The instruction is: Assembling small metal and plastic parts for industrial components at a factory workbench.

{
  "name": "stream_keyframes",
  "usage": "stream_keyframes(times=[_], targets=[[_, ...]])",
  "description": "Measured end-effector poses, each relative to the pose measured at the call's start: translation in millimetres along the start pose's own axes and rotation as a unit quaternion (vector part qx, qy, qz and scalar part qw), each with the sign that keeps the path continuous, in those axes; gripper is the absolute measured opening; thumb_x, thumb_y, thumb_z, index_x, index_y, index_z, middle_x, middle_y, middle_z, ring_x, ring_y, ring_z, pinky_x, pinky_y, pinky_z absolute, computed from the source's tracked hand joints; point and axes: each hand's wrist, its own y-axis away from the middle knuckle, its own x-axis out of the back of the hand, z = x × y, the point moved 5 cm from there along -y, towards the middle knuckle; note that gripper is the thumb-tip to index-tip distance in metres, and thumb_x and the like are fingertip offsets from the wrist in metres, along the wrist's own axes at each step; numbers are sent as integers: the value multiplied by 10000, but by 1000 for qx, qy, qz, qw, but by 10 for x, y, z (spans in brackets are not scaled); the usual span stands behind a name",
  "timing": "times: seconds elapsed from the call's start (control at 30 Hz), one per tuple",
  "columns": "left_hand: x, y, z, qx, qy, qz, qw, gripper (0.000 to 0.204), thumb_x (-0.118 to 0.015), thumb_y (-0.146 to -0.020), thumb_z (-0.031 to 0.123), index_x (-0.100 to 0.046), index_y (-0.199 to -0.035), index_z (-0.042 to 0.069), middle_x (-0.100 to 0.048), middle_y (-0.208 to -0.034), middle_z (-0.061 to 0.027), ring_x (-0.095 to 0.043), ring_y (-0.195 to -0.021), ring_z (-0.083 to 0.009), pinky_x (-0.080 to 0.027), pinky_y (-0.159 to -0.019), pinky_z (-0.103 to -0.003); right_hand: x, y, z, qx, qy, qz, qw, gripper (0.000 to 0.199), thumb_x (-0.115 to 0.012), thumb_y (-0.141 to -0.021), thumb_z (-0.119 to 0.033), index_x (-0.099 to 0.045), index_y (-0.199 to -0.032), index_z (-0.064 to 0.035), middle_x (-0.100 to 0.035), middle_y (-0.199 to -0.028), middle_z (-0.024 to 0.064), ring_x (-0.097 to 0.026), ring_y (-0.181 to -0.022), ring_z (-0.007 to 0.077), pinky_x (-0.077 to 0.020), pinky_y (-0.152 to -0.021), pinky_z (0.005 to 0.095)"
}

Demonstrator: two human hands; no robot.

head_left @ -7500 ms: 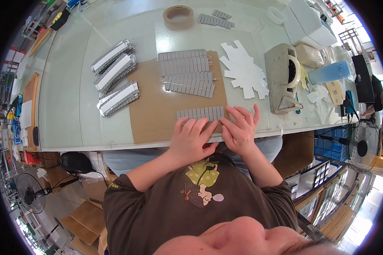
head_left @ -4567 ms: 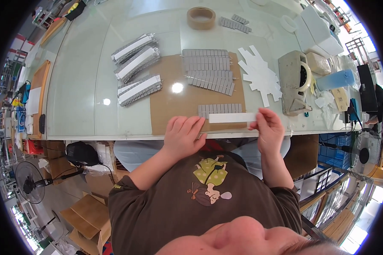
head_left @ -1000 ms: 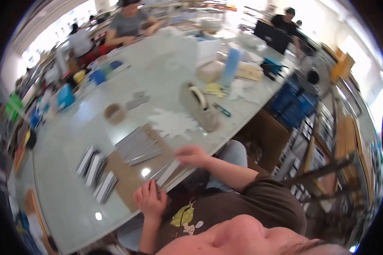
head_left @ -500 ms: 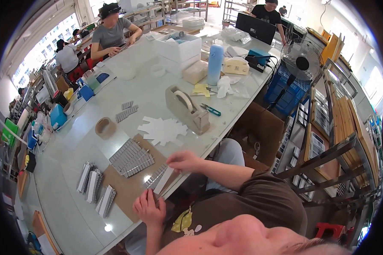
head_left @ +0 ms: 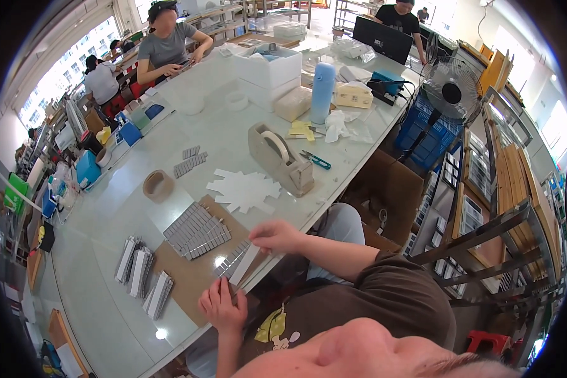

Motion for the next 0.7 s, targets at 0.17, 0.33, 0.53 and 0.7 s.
stream_keyframes(times=[0.17, 0.33, 0.53, 0.7], targets=[[10, 6, 7, -1, -3, 2, 1000, 478, -651, -841, 372, -668, -1205, 62, -624, -1224, -77, -526, -1102, -314, -379, -1001, -472, -2, 3, 17, 2, -4, -2, 1000, 157, -673, -939, -59, -668, -1089, -14, -653, -867, 29, -616, -676, 103, -502, -594, 254], [-3, 5, 1, 1, -5, -1, 1000, 483, -649, -842, 375, -665, -1214, 68, -622, -1224, -75, -528, -1109, -307, -376, -1004, -468, 4, 1, 14, -3, 3, 7, 1000, 154, -674, -937, -53, -669, -1086, -11, -651, -870, 32, -613, -676, 106, -500, -594, 253], [-18, -31, 12, -2, -7, -2, 1000, 480, -646, -843, 376, -667, -1212, 71, -624, -1219, -74, -530, -1106, -305, -377, -1003, -467, 47, -6, 23, -1, 0, 13, 1000, 148, -674, -938, -52, -673, -1081, -15, -652, -874, 31, -613, -683, 103, -499, -594, 252], [59, 19, -17, 24, -14, -2, 1000, 454, -669, -827, 326, -667, -1202, 70, -617, -1226, -80, -523, -1131, -325, -384, -1006, -467, -24, -41, 17, -17, 22, 8, 1000, 138, -677, -936, -57, -674, -1071, -26, -662, -849, 19, -626, -677, 91, -509, -591, 242]])
